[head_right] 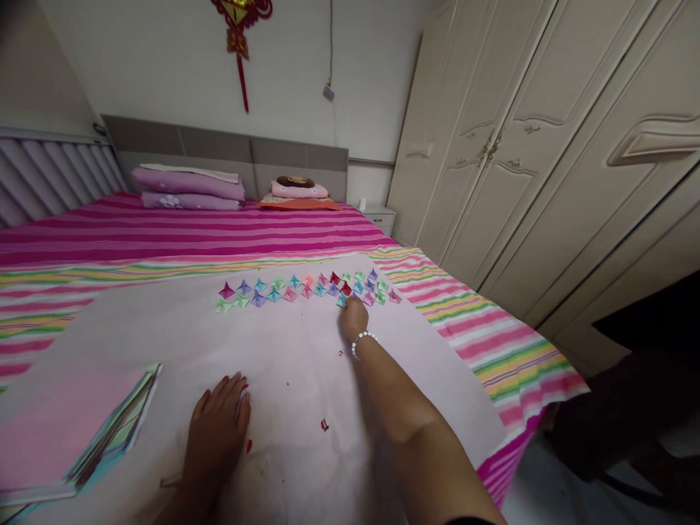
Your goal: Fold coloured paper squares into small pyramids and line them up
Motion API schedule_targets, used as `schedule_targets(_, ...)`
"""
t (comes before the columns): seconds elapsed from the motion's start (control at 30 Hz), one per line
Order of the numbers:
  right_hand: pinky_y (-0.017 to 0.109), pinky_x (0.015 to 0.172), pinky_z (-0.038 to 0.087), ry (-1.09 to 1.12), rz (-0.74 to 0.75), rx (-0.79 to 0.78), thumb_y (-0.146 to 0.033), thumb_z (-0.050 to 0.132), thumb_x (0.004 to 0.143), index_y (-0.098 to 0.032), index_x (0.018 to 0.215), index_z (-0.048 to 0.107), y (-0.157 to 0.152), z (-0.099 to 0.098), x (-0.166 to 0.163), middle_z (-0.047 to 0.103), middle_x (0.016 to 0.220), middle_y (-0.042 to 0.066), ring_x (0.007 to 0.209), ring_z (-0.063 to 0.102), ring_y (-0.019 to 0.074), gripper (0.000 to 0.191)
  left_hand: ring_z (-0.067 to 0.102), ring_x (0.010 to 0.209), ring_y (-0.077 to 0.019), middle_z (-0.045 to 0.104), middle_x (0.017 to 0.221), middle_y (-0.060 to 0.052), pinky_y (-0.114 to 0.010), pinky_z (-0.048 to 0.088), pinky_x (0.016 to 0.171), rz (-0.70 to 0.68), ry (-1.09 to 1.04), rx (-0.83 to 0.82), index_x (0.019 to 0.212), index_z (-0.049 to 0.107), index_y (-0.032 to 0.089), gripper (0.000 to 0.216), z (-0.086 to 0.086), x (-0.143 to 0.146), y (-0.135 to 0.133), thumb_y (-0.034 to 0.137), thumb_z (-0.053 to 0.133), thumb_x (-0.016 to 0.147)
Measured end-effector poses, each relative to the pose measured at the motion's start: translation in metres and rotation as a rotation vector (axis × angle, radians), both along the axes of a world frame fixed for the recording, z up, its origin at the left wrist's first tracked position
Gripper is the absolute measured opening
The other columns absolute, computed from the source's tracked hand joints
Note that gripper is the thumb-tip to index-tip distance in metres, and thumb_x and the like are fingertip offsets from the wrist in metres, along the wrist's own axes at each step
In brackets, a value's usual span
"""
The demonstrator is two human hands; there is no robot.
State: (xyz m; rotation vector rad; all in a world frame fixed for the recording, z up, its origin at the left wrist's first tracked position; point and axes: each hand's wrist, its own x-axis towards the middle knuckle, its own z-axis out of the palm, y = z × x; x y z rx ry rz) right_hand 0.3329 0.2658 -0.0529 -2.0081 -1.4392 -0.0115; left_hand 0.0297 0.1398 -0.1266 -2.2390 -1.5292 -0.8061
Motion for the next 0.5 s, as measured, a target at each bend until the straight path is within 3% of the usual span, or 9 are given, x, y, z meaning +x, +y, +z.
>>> schedule_targets(0.5, 0.030, 0.069, 0.042, -0.031, 0.033, 0.039, -0.005, 0.047, 0.079, -0.016, 0.094, 0.063, -0.011, 0.002, -0.001, 0.067, 0.092, 0.012, 0.085, 0.062, 0.0239, 0.024, 0.055, 0.120, -0.0325, 0.066, 0.121, -0.017, -0.052, 0.037, 0.101, -0.006, 0.012, -0.008, 0.112, 0.064, 0.011, 0.037, 0.003, 0.001, -0.002, 0.021, 0.035, 0.091)
